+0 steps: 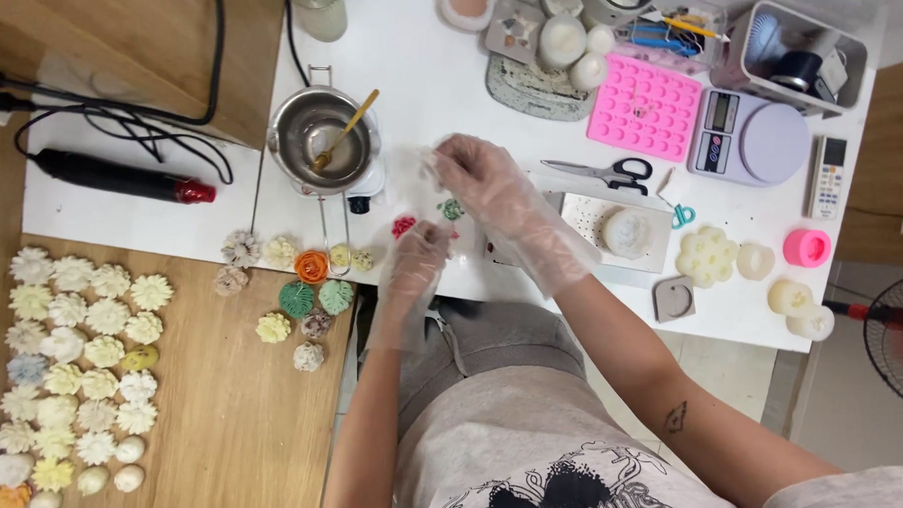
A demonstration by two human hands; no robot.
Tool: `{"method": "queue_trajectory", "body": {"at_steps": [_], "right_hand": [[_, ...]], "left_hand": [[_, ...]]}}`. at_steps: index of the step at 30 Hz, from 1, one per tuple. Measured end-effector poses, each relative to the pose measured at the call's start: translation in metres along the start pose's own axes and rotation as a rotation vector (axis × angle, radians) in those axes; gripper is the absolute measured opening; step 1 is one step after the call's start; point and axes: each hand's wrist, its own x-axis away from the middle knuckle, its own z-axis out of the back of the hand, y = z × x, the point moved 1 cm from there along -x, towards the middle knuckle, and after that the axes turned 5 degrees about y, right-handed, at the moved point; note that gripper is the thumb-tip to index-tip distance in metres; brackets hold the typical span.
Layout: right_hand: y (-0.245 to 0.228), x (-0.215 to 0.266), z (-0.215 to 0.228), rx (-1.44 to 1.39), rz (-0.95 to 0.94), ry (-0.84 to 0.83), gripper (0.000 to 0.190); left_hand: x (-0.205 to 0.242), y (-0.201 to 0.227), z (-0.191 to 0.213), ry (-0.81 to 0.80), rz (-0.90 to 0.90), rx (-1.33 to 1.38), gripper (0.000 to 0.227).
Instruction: Creating and arranging decorative wax flowers at a workbench.
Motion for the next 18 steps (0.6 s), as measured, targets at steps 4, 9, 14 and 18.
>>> {"method": "queue_trajectory", "body": {"at_steps": [4,9,14,18], "right_hand": [[-0.025,-0.04,-0.052,0.235,0.248,0.003,0.018],[-0.008,-0.082,-0.094,0.82,0.538,0.161,0.023],[-0.012,-0.09,-0.081,0.877,0.577,0.089,0.018],[-0.021,-0.08,-0.064,0.677,0.294,0.11,0.02]], "left_hand": [[0.014,-0.029,-0.002,0.034,-0.242,0.158,0.015],[0.088,0.001,0.041,0.086,-0.149,-0.001,0.02],[0.109,-0.038,0.073,0.266,-0.058,-0.187,0.03],[0.127,-0.029,0.095,0.349,0.117,-0.09,0.03]]}}
